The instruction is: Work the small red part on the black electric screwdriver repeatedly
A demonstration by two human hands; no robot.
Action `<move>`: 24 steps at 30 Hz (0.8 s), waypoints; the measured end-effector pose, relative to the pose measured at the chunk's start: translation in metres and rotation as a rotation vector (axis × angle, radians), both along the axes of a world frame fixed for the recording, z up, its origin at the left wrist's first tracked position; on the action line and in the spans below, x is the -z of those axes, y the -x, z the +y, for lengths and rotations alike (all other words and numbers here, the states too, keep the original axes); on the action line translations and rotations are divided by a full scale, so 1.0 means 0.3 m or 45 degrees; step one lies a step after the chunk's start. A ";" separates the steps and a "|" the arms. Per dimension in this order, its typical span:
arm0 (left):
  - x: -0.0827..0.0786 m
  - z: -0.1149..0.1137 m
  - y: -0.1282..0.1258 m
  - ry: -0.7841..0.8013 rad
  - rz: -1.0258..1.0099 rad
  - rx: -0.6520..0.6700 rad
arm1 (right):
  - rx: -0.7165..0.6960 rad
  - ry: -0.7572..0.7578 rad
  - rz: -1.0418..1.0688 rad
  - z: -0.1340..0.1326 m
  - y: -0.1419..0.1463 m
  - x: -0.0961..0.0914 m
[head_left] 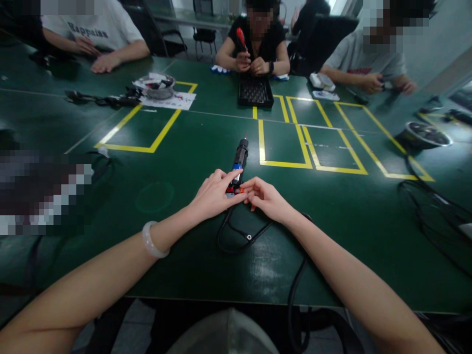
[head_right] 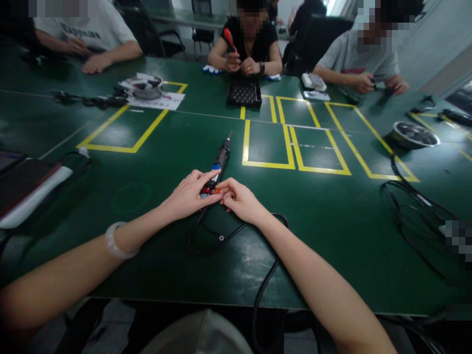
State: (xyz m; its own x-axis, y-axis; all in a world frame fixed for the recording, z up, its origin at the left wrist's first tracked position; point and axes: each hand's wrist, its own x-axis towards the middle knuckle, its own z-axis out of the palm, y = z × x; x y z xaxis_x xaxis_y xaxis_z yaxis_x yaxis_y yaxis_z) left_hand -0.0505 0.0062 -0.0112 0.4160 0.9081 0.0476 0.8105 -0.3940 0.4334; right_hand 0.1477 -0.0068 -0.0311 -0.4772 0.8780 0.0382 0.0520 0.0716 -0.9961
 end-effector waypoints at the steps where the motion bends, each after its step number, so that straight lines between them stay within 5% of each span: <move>1: 0.000 0.003 -0.001 -0.009 0.015 -0.002 | -0.020 -0.005 -0.001 0.000 -0.001 -0.001; 7: 0.000 0.017 0.001 -0.070 0.106 0.016 | -0.040 -0.014 -0.019 0.011 -0.014 -0.007; 12: 0.000 0.042 0.050 -0.148 0.224 0.028 | 0.122 -0.021 -0.026 0.037 -0.059 -0.020; 18: -0.004 0.120 0.192 -0.124 0.303 -0.076 | 0.384 -0.034 -0.063 0.081 -0.130 -0.014; 24: 0.009 0.244 0.393 -0.099 0.311 -0.351 | 0.411 -0.006 -0.081 0.088 -0.132 0.005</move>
